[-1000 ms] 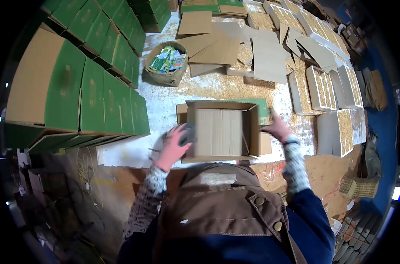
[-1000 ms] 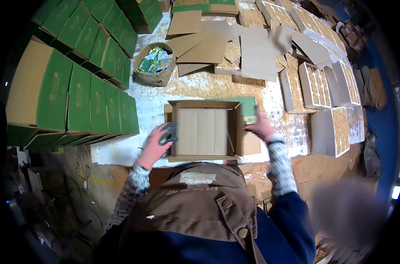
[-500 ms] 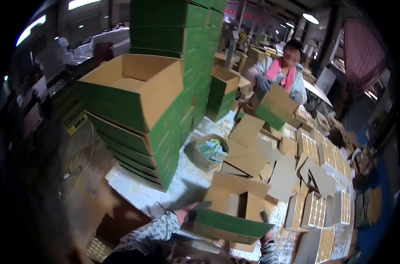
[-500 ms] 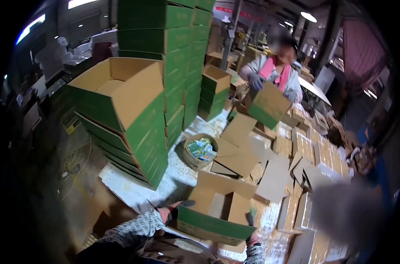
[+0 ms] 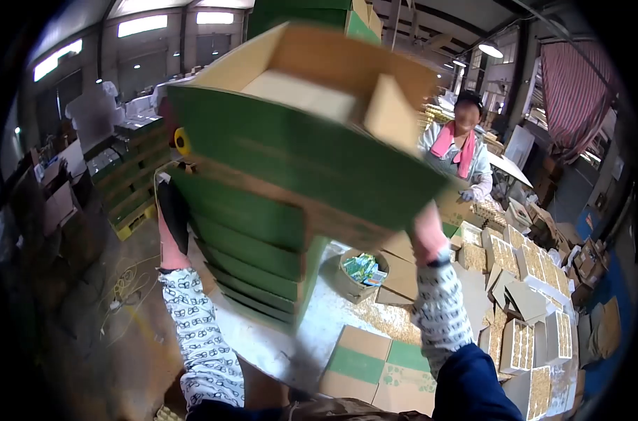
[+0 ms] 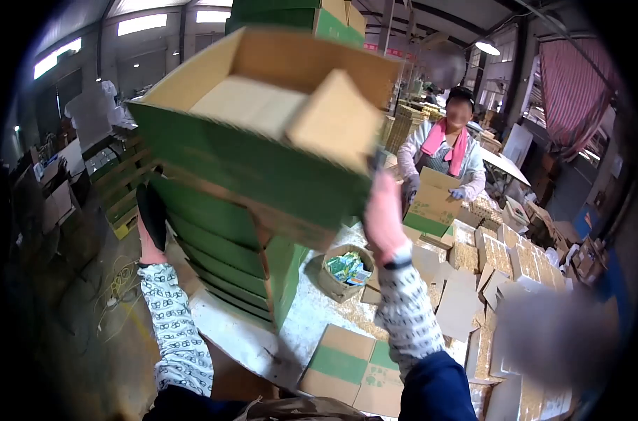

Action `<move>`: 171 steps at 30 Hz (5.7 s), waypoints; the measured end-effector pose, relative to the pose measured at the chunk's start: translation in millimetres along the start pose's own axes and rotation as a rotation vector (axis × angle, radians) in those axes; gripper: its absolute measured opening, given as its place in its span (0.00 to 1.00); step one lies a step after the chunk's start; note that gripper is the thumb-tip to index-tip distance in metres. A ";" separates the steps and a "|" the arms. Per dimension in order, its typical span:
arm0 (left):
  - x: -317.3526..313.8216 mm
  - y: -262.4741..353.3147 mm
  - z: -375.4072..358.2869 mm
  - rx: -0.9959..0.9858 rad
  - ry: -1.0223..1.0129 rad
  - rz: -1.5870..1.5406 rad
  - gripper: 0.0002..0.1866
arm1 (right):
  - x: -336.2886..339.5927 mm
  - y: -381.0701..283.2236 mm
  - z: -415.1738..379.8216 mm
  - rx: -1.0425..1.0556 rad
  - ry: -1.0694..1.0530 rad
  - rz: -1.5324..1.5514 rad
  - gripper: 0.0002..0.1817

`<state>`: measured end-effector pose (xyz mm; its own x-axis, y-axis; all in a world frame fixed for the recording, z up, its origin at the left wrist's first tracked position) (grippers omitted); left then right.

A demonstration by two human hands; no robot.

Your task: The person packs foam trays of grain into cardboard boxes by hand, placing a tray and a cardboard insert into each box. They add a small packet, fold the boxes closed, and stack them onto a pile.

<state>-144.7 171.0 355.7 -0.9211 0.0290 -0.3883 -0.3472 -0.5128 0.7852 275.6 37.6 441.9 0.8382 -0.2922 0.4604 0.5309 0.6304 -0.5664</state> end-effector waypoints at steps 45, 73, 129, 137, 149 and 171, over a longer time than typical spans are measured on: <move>-173.7 -168.2 -350.5 1.173 -1.452 0.202 0.26 | 40.3 10.1 -485.4 -0.653 1.079 -0.447 0.34; -175.7 -156.0 -383.4 0.154 -1.265 0.524 0.33 | 55.3 1.7 -483.4 -1.447 -0.361 -0.307 0.38; -203.0 -215.8 -364.4 0.856 -1.207 0.691 0.30 | 8.4 26.3 -499.5 -1.229 -0.137 -0.715 0.43; -254.1 -282.3 -269.5 0.206 -0.862 1.037 0.25 | -3.4 36.6 -471.4 -1.175 -0.475 -0.750 0.35; -264.8 -395.2 -226.8 0.446 -0.814 0.985 0.15 | 31.7 28.9 -458.2 -0.895 -0.712 -0.590 0.24; -289.5 -160.6 -387.5 -0.272 -1.614 1.169 0.25 | 222.9 266.5 -503.5 -1.217 0.442 -0.862 0.35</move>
<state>246.1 -87.5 155.0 0.0240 0.1655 0.9859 0.3098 -0.9389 0.1501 666.7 -221.7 49.4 0.0904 -0.5651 0.8201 0.4483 -0.7122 -0.5402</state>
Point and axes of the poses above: each hand's wrist, its own z-axis towards the middle knuckle, its own x-axis out of the back of the hand, y = z × x, the point moved 2 cm from there along z, towards the middle knuckle, and after that the axes turned 11 degrees about x, right-handed, at the moved point
